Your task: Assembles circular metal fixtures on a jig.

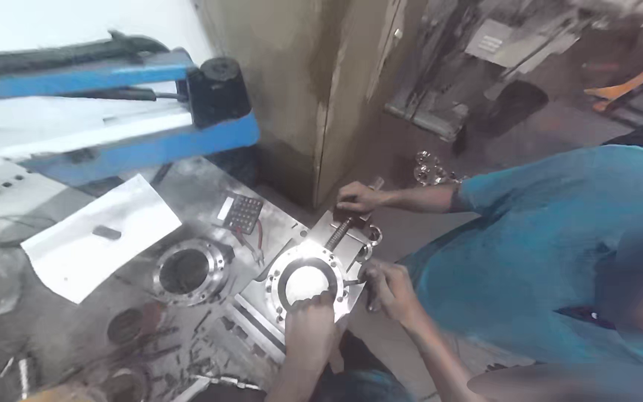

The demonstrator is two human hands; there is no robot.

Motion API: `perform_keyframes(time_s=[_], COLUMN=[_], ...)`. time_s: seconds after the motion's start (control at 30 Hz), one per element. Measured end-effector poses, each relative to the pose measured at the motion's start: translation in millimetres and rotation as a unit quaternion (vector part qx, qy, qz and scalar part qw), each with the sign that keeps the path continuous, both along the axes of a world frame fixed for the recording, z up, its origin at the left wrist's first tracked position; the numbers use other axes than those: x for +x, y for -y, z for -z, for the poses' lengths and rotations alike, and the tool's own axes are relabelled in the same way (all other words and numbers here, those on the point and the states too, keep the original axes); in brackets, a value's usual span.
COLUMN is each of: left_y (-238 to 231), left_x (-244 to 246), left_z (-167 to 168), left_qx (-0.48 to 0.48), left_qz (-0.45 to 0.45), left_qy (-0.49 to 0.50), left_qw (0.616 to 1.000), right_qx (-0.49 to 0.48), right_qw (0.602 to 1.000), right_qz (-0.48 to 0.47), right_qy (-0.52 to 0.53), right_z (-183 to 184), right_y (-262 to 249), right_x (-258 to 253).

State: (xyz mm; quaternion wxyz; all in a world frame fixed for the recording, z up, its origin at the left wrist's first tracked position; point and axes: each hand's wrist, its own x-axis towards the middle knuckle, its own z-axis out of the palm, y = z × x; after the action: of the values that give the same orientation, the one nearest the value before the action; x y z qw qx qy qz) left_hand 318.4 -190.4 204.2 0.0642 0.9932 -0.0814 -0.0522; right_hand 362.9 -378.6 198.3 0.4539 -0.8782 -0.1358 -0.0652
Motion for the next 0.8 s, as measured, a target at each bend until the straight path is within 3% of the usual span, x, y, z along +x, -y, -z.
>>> perform_keyframes(time_s=[0.07, 0.13, 0.27, 0.43, 0.57, 0.7, 0.8], left_y=[-2.4, -3.8, 0.1, -0.8, -0.3, -5.8, -8.8], left_x=[1.0, -3.4, -6.9, -5.4, -5.5, -5.2, -7.7], left_z=[-13.2, -10.4, 23.9, 17.3, 28.3, 40.6, 44.7], left_qx=[-0.07, -0.104, -0.064, -0.078, -0.038, -0.043, -0.06], left_qz=[-0.045, -0.061, -0.027, -0.044, -0.033, 0.008, 0.024], left_qy=[-0.041, -0.016, 0.158, 0.124, 0.183, 0.255, 0.272], left_qw=[0.996, 0.993, 0.985, 0.988, 0.982, 0.966, 0.96], right_qx=[-0.024, -0.016, -0.008, -0.047, -0.035, -0.002, 0.059], right_qw=[0.999, 0.995, 0.994, 0.987, 0.986, 0.994, 0.996], right_qz=[0.03, 0.033, -0.037, -0.082, -0.093, -0.061, -0.022], right_qy=[0.034, 0.092, 0.1, 0.129, 0.134, 0.087, -0.055], right_z=[-7.5, -10.4, -10.4, -7.6, -0.4, -5.2, -9.3], right_y=[3.1, 7.5, 16.0, 18.4, 13.3, 8.9, 1.1], right_x=[-2.5, -3.2, 10.7, 11.0, 18.2, 16.8, 24.3])
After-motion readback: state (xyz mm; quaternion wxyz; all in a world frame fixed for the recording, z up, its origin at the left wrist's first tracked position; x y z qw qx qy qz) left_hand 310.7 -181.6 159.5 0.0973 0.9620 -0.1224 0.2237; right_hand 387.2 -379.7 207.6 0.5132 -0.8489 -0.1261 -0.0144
